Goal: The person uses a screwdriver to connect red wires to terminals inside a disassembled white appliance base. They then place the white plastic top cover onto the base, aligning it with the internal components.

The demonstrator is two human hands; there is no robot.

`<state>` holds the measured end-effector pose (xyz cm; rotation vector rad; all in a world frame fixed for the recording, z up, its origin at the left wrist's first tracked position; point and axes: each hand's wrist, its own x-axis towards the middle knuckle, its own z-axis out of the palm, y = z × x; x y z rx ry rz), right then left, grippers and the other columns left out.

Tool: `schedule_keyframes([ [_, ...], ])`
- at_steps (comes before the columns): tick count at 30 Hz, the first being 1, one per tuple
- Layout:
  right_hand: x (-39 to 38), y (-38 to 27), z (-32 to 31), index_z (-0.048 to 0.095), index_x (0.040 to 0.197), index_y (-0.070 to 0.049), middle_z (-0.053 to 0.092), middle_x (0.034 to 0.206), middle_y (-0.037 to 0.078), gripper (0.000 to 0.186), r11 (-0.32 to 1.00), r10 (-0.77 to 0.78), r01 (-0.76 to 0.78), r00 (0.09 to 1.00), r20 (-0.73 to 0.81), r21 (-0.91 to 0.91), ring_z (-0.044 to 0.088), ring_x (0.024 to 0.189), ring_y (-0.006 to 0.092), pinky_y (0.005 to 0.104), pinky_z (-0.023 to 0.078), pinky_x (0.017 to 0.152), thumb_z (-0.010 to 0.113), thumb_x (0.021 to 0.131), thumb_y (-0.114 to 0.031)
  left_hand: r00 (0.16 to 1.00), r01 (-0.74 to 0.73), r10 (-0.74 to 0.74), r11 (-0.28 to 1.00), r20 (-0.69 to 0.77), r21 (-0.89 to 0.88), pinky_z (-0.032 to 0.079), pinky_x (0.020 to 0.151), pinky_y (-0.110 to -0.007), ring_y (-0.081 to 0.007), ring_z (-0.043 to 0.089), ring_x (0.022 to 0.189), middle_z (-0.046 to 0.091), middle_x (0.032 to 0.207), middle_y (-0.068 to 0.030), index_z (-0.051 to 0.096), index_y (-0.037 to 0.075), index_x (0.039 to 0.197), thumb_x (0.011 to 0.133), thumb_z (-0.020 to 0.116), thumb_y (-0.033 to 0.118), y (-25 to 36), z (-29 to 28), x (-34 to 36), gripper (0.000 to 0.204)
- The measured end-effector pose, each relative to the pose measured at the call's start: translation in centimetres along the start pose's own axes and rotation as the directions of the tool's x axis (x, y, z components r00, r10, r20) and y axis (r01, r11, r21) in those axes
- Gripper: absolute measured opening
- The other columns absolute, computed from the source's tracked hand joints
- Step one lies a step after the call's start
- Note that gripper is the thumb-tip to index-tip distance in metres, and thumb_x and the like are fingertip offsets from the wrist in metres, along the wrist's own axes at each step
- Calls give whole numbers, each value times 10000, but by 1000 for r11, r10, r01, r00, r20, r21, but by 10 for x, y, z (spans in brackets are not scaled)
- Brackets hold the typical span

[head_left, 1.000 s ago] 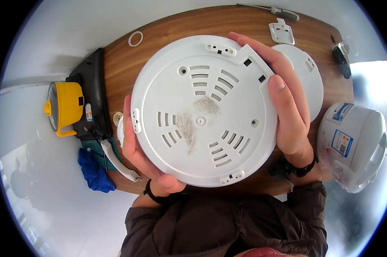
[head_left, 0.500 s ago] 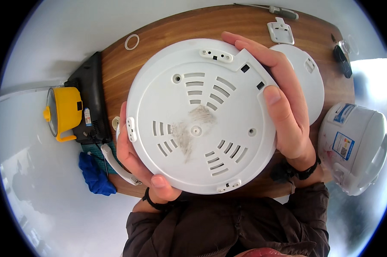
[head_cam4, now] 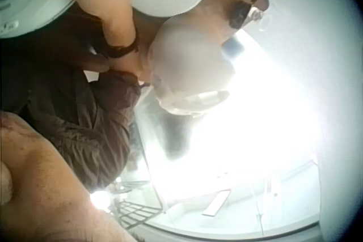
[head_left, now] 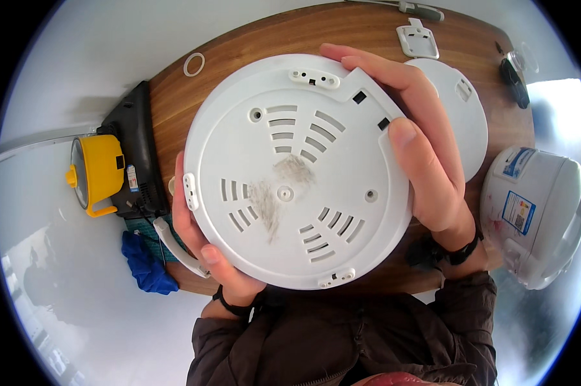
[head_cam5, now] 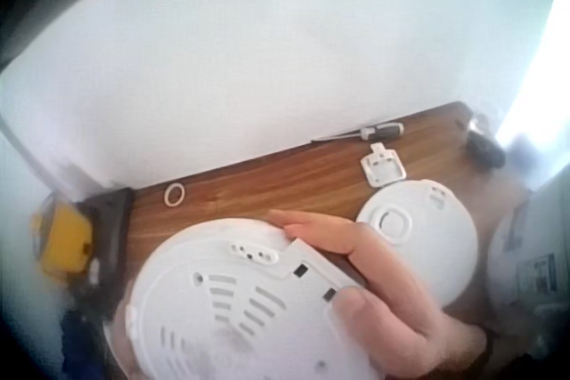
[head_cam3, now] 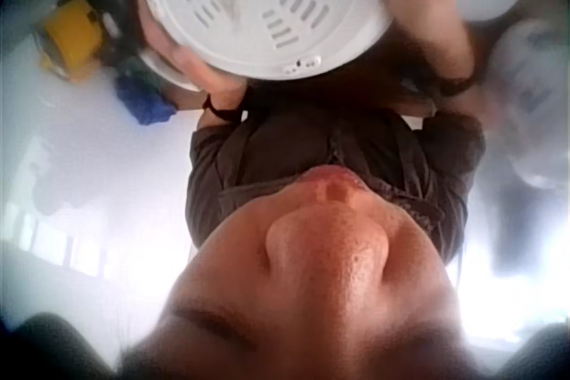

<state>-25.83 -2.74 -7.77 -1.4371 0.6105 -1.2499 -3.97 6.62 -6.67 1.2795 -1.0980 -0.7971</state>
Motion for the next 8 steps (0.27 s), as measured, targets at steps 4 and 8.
schedule_keyframes([
  [4,1,-3,4,434,1458,78,454,1541,270,609,999,22,-22,1000,-8,28,513,1369,320,412,404,1136,431,1013,-337,999,-50,50,999,-8,-7,440,1132,-506,-350,477,1402,371,1577,-222,237,-1,1594,977,458,632,-5,-1,-2,910],
  [8,1,-2,2,417,1485,82,459,1545,255,642,996,55,-55,998,6,66,502,1383,323,411,398,1141,434,1012,-353,998,-68,68,998,-3,12,434,1137,-505,-347,482,1397,375,1573,-224,237,-3,1593,984,461,620,-7,-4,-3,899],
])
